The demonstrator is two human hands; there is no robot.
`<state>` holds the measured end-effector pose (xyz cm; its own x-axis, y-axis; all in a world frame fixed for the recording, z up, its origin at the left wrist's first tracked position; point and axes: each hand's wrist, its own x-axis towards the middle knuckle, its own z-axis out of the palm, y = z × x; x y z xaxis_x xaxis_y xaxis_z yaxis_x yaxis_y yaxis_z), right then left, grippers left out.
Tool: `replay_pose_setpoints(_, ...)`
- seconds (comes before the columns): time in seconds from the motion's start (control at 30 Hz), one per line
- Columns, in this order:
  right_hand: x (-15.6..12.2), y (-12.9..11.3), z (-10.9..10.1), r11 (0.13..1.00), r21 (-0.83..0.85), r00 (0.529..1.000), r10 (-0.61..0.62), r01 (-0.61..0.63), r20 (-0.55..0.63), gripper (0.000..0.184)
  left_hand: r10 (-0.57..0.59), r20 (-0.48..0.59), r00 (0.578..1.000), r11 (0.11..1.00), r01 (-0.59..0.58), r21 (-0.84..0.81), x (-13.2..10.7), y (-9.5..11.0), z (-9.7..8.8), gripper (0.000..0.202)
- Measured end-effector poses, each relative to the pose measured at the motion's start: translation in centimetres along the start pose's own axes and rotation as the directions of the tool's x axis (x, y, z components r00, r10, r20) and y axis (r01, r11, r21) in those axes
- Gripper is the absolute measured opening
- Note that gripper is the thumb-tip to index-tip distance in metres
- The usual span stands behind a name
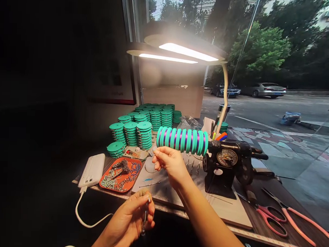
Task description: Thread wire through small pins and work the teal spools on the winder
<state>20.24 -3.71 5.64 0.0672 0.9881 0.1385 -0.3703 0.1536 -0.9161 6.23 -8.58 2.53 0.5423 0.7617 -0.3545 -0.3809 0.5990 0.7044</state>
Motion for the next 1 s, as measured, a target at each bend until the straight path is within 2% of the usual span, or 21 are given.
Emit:
replay_pose_setpoints(0.27,0.1,-0.1,0.3,1.000,0.014,1.000,0.012,-0.012,-0.010,0.020,0.010,-0.129,0.992,0.999,-0.015,-0.040,-0.1,-0.4,0.4,0.011)
replay_pose_setpoints(0.47,0.1,-0.1,0.2,1.000,0.004,1.000,0.012,-0.012,-0.009,0.020,0.010,-0.131,0.991,0.996,-0.022,-0.090,-0.4,-0.9,0.3,0.012)
replay_pose_setpoints(1.0,0.0,0.0,0.1,1.000,-0.008,1.000,0.003,-0.003,-0.012,0.019,0.014,-0.104,0.994,0.996,-0.023,-0.091,-0.6,-1.0,0.2,0.013)
